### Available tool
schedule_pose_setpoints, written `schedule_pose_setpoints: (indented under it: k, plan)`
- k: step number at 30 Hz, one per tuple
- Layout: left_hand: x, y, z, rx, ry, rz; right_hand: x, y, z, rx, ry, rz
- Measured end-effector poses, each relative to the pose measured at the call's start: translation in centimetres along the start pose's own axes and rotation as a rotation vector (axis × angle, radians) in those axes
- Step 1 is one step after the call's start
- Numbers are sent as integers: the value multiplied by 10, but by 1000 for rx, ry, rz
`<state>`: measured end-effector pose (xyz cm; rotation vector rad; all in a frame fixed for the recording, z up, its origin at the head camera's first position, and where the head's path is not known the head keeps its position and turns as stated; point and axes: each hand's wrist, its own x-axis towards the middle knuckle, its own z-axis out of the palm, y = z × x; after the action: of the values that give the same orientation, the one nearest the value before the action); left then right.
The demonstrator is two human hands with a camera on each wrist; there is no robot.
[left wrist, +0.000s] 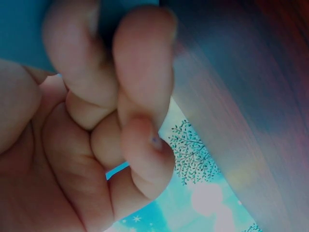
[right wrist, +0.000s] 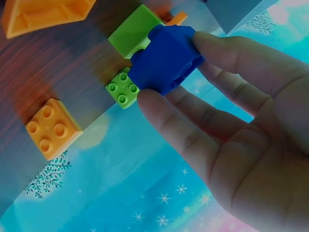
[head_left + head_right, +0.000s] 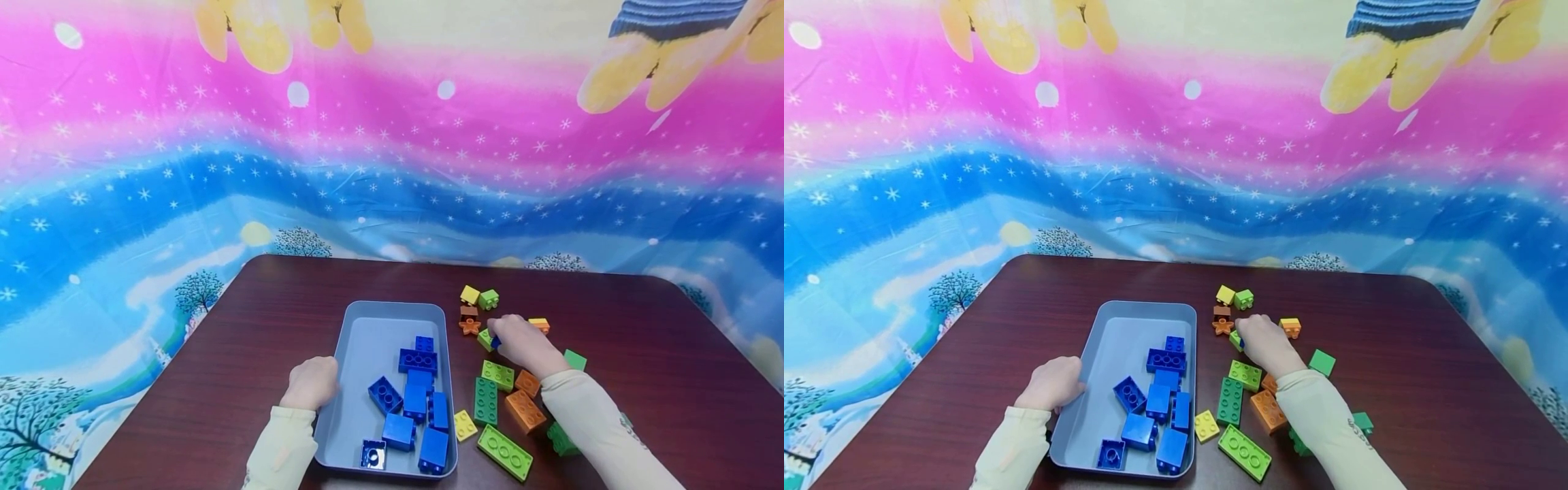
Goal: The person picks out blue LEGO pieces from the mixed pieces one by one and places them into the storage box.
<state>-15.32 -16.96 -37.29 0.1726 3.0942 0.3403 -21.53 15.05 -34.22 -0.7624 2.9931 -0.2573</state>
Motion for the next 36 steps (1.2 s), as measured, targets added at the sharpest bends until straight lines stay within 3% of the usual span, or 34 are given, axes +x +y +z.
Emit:
schedule_pose_setpoints:
  k: [25, 36]
  plan:
    - [0, 0, -1, -9, -5, -5, 1, -14, -2, -93, 56, -64]
    - [-1, 1, -1, -20, -2, -8, 3, -23, -8, -124, 48, -34]
